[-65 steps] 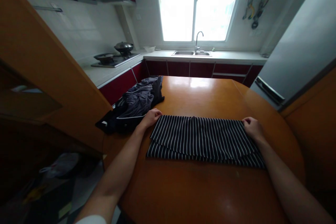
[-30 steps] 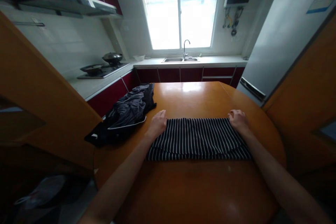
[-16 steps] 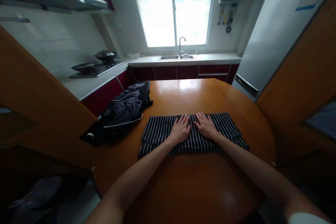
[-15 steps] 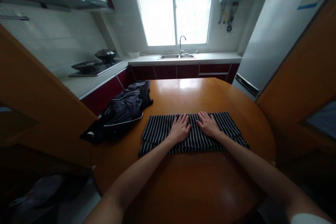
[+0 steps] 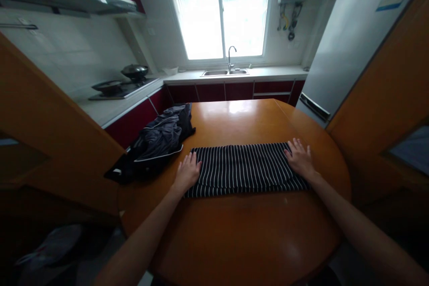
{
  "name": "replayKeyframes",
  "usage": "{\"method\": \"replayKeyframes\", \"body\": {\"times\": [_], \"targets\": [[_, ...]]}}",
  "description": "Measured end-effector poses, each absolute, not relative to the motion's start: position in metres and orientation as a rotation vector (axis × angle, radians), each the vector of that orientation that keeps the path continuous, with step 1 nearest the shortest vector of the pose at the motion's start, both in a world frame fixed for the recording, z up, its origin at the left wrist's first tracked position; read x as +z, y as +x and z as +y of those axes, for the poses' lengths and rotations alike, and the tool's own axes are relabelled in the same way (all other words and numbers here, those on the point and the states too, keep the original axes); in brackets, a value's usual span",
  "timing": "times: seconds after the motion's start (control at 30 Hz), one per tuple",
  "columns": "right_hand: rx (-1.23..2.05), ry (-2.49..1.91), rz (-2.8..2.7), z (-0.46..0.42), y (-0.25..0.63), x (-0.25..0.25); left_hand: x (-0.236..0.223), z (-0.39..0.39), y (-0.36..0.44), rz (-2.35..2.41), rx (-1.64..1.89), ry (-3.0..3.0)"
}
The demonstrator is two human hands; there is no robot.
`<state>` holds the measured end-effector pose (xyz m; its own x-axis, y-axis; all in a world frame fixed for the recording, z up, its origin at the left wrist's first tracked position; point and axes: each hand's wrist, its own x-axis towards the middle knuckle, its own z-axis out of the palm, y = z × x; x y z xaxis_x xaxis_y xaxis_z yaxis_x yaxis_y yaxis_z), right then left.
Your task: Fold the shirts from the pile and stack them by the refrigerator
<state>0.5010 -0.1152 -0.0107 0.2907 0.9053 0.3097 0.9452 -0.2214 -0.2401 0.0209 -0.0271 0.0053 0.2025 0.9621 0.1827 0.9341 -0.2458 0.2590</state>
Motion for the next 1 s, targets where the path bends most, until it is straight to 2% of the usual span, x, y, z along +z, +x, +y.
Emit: {"method": "replayKeyframes", "body": {"times": [0.2, 0.37, 0.47, 0.67, 0.87, 1.0], "targets": [[-0.151, -1.917, -1.638, -0.16, 0.493, -0.009, 0.017, -0.044, -0.044, 1.878, 0.86, 1.89], [-0.15, -1.994, -1.354, -0.18, 0.52, -0.027, 0.018, -0.059, -0.043, 1.721, 0.962, 1.688], [-0.007, -2.006, -1.168, -0.186, 0.527, -0.029, 0.024, -0.062, -0.033, 1.707, 1.003, 1.663], [0.157, -1.883, -1.063, -0.185, 0.521, -0.018, 0.039, -0.068, -0.029, 1.636, 0.924, 1.557], [0.151, -1.875, -1.071, -0.183, 0.523, -0.019, 0.039, -0.066, -0.035, 1.739, 0.915, 1.628], [0.127, -1.854, -0.993, -0.184, 0.523, -0.017, 0.03, -0.059, -0.041, 1.846, 0.786, 1.795]]}}
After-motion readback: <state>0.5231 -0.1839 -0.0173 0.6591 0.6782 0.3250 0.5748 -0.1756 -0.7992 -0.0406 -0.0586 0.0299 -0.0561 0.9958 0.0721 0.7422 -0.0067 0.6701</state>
